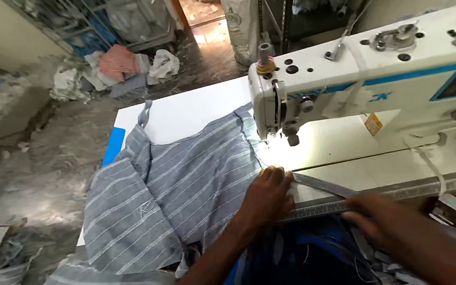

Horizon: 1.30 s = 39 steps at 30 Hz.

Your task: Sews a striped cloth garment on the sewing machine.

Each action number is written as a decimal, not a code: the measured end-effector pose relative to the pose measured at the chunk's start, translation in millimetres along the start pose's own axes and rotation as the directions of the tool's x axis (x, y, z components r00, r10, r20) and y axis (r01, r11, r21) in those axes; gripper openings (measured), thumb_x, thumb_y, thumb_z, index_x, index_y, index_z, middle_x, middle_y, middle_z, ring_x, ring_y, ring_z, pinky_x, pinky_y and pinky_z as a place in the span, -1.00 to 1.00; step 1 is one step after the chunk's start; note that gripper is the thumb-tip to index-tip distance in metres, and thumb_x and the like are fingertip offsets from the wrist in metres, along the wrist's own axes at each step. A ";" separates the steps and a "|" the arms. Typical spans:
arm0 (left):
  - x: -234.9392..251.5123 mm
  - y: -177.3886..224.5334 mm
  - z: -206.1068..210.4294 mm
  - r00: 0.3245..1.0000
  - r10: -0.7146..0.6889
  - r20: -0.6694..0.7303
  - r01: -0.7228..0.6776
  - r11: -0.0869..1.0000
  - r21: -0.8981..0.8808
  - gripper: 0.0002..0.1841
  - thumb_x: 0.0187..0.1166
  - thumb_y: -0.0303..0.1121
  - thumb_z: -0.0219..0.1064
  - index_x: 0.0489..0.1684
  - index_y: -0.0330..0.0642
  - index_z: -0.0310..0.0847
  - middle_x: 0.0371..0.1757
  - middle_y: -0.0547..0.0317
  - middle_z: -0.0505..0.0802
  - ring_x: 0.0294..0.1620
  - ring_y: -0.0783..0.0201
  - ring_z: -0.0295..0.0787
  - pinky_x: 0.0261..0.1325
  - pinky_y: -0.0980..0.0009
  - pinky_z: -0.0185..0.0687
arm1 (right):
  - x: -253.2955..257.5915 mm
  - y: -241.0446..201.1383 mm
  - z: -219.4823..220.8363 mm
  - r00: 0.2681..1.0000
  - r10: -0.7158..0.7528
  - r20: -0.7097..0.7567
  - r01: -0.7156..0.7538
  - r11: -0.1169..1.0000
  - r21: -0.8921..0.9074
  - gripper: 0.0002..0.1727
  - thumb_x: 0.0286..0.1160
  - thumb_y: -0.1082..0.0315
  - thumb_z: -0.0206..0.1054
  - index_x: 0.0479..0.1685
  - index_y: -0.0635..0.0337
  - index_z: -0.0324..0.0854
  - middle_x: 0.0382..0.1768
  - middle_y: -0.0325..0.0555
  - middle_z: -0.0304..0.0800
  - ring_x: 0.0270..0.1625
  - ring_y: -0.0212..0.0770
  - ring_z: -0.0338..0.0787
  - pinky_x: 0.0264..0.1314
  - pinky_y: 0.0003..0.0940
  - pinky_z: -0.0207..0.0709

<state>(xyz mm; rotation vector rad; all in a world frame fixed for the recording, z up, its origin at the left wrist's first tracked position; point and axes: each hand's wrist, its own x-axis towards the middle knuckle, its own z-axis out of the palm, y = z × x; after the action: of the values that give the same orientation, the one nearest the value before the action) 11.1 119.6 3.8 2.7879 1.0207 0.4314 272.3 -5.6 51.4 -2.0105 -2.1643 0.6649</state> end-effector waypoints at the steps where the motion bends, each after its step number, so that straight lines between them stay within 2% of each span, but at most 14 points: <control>1: 1.1 -2.6 0.9 0.999 0.007 -0.032 -0.007 1.000 -0.005 -0.62 0.55 -0.17 0.44 0.28 -0.09 0.76 0.21 -0.01 0.80 0.30 -0.01 0.72 0.26 0.08 0.72 | 8.8 -28.7 12.5 0.993 -0.011 0.115 -0.009 0.986 0.167 -0.64 0.72 -0.02 0.26 0.16 0.03 0.73 -0.18 -0.08 0.86 -0.24 -0.07 0.88 -0.19 0.05 0.79; 3: 11.1 -14.7 -5.0 0.994 0.022 -0.103 -0.030 0.997 -0.074 -0.80 0.62 -0.31 0.38 0.06 -0.09 0.86 0.04 0.03 0.86 0.08 0.02 0.80 0.04 0.09 0.75 | 39.1 -68.3 32.6 0.949 -0.010 0.315 -0.136 0.889 0.438 -0.53 0.73 -0.14 0.20 0.23 0.06 0.62 -0.31 -0.13 0.84 -0.39 -0.17 0.88 -0.28 -0.09 0.84; 7: 17.5 -36.7 -26.3 0.973 0.067 -0.221 -0.106 0.979 -0.173 -0.82 0.64 -0.32 0.38 -0.01 -0.11 0.89 -0.12 0.10 0.87 -0.01 0.19 0.82 0.13 0.29 0.77 | 100.7 -87.7 58.7 0.996 0.092 -0.001 -0.071 0.779 0.623 -0.53 0.65 -0.05 0.36 0.19 0.17 0.62 -0.45 -0.11 0.80 -0.63 -0.20 0.79 -0.57 -0.18 0.78; 10: 0.0 -38.8 -23.2 0.971 0.099 -0.218 -0.140 0.974 -0.179 -0.75 0.67 -0.32 0.31 0.09 -0.19 0.86 -0.07 0.04 0.87 0.02 0.18 0.82 0.14 0.28 0.76 | 111.0 -86.9 65.3 0.987 0.051 -0.150 0.056 0.773 0.631 -0.75 0.79 0.18 0.21 0.03 0.17 0.68 -0.42 -0.18 0.83 -0.59 -0.30 0.79 -0.56 -0.30 0.76; 13: -9.0 -39.8 -21.6 0.985 -0.150 -0.091 0.083 0.856 -0.510 -0.52 0.89 -0.16 -0.06 0.10 -0.17 0.86 0.02 0.20 0.90 0.06 0.39 0.82 0.23 0.34 0.74 | 108.8 -84.0 67.6 0.987 0.040 -0.155 0.073 0.751 0.656 -0.75 0.82 0.19 0.17 -0.04 0.15 0.68 -0.47 -0.21 0.84 -0.65 -0.32 0.76 -0.62 -0.35 0.72; 16: 3.1 -58.7 -27.7 0.985 -0.153 0.084 0.170 0.727 -0.665 -0.71 0.76 -0.21 0.24 0.07 -0.08 0.88 0.02 0.30 0.91 0.06 0.45 0.83 0.22 0.37 0.76 | 105.8 -82.6 61.3 0.997 0.020 -0.069 0.033 0.736 0.677 -0.74 0.85 0.18 0.14 0.06 0.17 0.62 -0.46 -0.19 0.83 -0.68 -0.32 0.75 -0.70 -0.37 0.68; 19: 15.5 -65.1 -33.8 0.994 -0.039 0.102 0.090 0.815 -0.572 -0.77 0.52 -0.33 0.52 0.09 -0.08 0.89 -0.02 0.26 0.89 -0.03 0.44 0.87 0.12 0.43 0.86 | 105.6 -83.3 60.8 0.999 0.019 -0.049 0.018 0.746 0.665 -0.81 0.81 0.24 0.21 0.08 0.16 0.61 -0.47 -0.19 0.83 -0.67 -0.32 0.76 -0.69 -0.39 0.68; 24: 20.9 -46.7 -26.9 0.977 0.172 -0.124 -0.181 0.982 -0.062 -0.88 0.54 -0.46 0.38 -0.13 -0.28 0.79 -0.18 -0.03 0.81 -0.08 0.06 0.79 0.06 0.23 0.77 | 108.5 -81.8 67.8 0.991 -0.018 -0.136 0.099 0.785 0.612 -0.81 0.73 0.25 0.24 0.09 0.15 0.60 -0.49 -0.17 0.75 -0.63 -0.28 0.74 -0.59 -0.29 0.71; 27: 6.9 -32.3 -13.9 0.953 -0.041 -0.299 -0.051 0.955 -0.293 -0.86 0.55 -0.45 0.43 -0.07 -0.27 0.85 -0.20 0.05 0.84 -0.13 0.24 0.80 0.02 0.39 0.76 | 107.0 -77.6 50.5 0.994 -0.095 0.047 0.002 0.462 0.887 -0.71 0.90 0.23 -0.01 0.17 0.22 0.55 -0.24 -0.12 0.87 -0.43 -0.23 0.88 -0.46 -0.33 0.81; 29: -11.9 -23.1 -0.6 0.932 -0.258 -0.255 0.058 0.800 -0.598 -0.82 0.59 -0.45 0.42 0.05 -0.18 0.85 -0.08 0.18 0.86 -0.07 0.38 0.81 0.05 0.43 0.79 | 105.4 -78.9 39.4 0.981 -0.075 0.180 -0.154 0.272 0.950 -0.44 0.92 -0.05 -0.13 0.18 0.25 0.61 -0.24 -0.03 0.90 -0.42 -0.13 0.91 -0.45 -0.25 0.85; 32: -30.2 -26.7 12.9 0.952 -0.228 -0.202 0.085 0.836 -0.542 -0.79 0.63 -0.40 0.37 0.09 -0.06 0.87 0.12 0.23 0.82 0.27 0.28 0.68 0.38 0.26 0.59 | 109.5 -77.3 33.5 0.946 0.026 0.324 -0.296 0.481 0.826 -0.37 0.93 -0.08 -0.22 -0.03 0.29 0.59 -0.48 -0.02 0.85 -0.60 -0.18 0.85 -0.59 -0.35 0.74; 35: -32.6 -38.6 16.2 0.984 -0.062 -0.165 0.009 0.952 -0.307 -0.76 0.73 -0.35 0.23 0.10 0.04 0.85 0.38 0.19 0.79 0.66 0.04 0.48 0.78 -0.25 0.09 | 100.1 -76.4 37.3 0.998 0.020 0.060 -0.040 0.939 0.342 -0.54 0.89 0.07 0.03 -0.25 0.17 0.70 -0.61 -0.12 0.72 -0.61 -0.16 0.72 -0.57 -0.18 0.59; 37: -34.0 -40.4 16.1 0.984 -0.020 -0.176 -0.032 0.957 -0.287 -0.73 0.75 -0.44 0.18 0.11 -0.03 0.84 0.32 0.22 0.84 0.62 0.12 0.55 0.81 -0.34 -0.01 | 95.3 -69.4 52.4 0.958 -0.093 -0.273 0.113 0.992 0.059 -0.76 0.70 0.12 0.30 -0.13 0.09 0.71 -0.44 -0.08 0.74 -0.41 -0.02 0.79 -0.48 0.00 0.62; 39: -33.0 -42.4 15.6 0.983 -0.027 -0.180 -0.028 0.955 -0.297 -0.72 0.72 -0.49 0.19 0.11 -0.05 0.85 0.26 0.24 0.87 0.57 0.16 0.60 0.82 -0.31 0.01 | 95.2 -61.8 67.1 0.900 -0.223 -0.375 0.212 0.975 -0.072 -0.72 0.62 0.26 0.35 0.24 -0.01 0.73 0.00 0.00 0.77 0.02 0.09 0.79 -0.11 0.03 0.70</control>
<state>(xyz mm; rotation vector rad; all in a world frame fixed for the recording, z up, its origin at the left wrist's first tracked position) -33.9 129.8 -28.0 2.5139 0.9013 0.7831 179.5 69.3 -4.8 -1.6965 -2.1197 0.1898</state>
